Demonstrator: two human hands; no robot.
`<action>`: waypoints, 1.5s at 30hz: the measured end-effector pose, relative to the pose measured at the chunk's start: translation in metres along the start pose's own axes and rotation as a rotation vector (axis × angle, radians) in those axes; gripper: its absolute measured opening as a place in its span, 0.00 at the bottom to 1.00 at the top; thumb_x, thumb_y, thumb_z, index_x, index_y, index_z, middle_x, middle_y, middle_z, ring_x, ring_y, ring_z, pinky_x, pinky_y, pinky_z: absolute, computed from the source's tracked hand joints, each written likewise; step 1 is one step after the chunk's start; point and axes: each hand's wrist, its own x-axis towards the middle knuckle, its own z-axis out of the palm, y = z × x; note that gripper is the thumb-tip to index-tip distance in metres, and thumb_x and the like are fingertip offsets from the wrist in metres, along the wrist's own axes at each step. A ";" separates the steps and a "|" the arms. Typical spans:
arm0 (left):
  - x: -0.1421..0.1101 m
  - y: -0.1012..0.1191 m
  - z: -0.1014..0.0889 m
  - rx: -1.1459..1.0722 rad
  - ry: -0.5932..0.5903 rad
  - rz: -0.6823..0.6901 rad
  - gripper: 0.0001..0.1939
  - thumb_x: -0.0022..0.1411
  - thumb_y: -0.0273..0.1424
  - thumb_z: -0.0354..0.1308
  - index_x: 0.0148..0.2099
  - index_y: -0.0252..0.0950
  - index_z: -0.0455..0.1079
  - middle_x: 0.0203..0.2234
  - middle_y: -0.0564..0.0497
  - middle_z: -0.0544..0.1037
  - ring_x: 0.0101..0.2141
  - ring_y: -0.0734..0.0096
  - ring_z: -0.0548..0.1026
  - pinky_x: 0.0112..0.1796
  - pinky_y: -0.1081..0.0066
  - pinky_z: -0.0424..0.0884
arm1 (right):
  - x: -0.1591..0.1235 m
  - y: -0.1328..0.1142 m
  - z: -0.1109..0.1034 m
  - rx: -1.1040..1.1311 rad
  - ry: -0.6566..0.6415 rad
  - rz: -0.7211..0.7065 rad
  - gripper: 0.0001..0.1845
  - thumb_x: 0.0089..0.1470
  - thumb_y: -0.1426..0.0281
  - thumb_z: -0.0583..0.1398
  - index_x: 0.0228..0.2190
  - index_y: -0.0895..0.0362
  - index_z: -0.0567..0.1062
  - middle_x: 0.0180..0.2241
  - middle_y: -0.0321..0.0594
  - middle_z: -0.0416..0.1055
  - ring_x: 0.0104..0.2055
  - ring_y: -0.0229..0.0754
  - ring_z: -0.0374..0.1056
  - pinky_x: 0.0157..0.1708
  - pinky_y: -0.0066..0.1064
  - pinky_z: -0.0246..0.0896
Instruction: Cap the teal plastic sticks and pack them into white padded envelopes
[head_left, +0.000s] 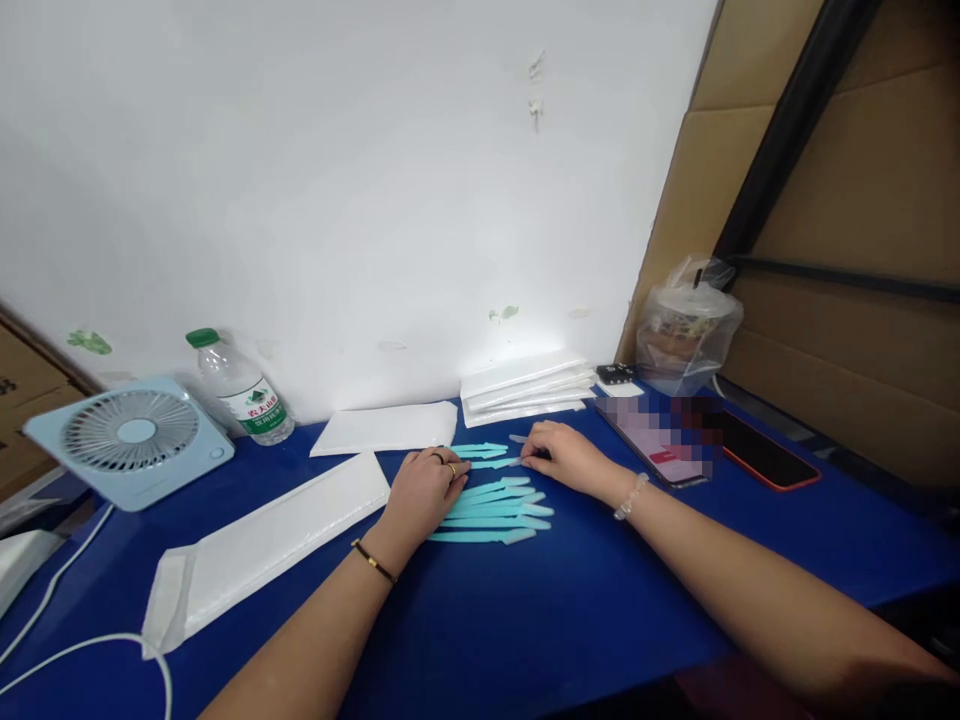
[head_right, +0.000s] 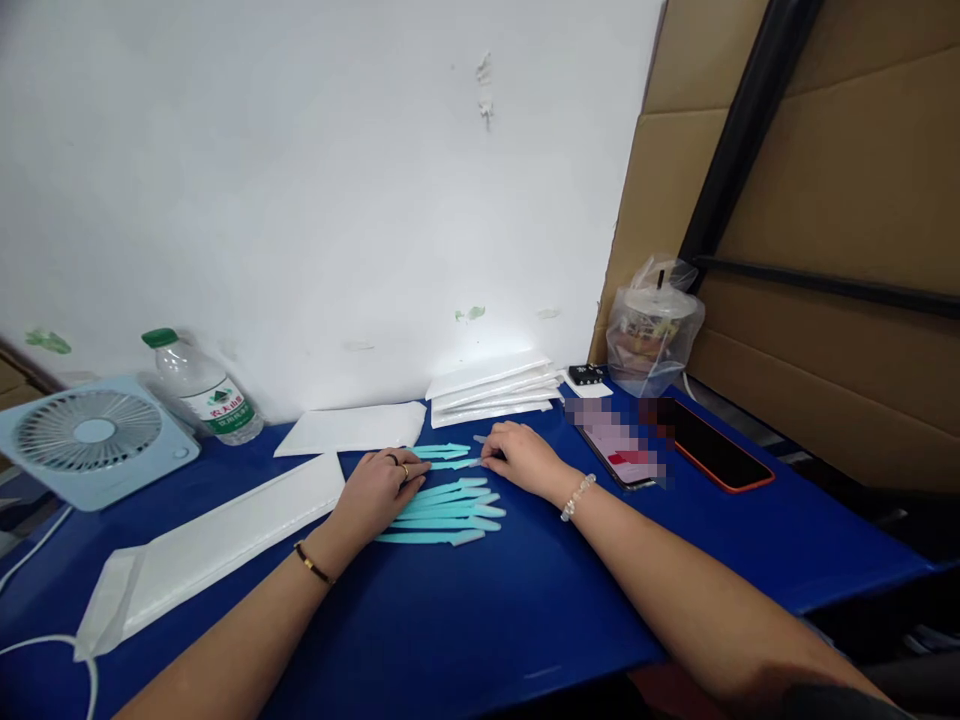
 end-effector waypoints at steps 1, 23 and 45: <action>0.000 0.002 0.001 -0.024 -0.014 0.015 0.16 0.66 0.33 0.45 0.49 0.42 0.73 0.41 0.48 0.76 0.42 0.66 0.71 0.43 0.65 0.68 | 0.000 -0.001 0.002 0.030 0.003 0.008 0.07 0.55 0.70 0.59 0.28 0.56 0.76 0.30 0.38 0.70 0.34 0.38 0.67 0.34 0.28 0.60; -0.003 0.001 0.003 -0.012 0.031 -0.075 0.14 0.66 0.34 0.46 0.50 0.40 0.68 0.41 0.48 0.73 0.44 0.64 0.68 0.44 0.63 0.63 | 0.004 0.000 0.007 -0.299 0.075 -0.014 0.08 0.57 0.71 0.54 0.32 0.57 0.74 0.35 0.42 0.70 0.41 0.43 0.63 0.42 0.35 0.54; -0.001 -0.003 0.000 -0.292 0.073 -0.230 0.09 0.63 0.30 0.47 0.35 0.37 0.68 0.34 0.49 0.74 0.39 0.64 0.70 0.39 0.67 0.64 | 0.000 -0.002 0.003 0.402 0.101 0.214 0.11 0.56 0.65 0.54 0.35 0.56 0.74 0.26 0.36 0.71 0.28 0.38 0.65 0.30 0.29 0.59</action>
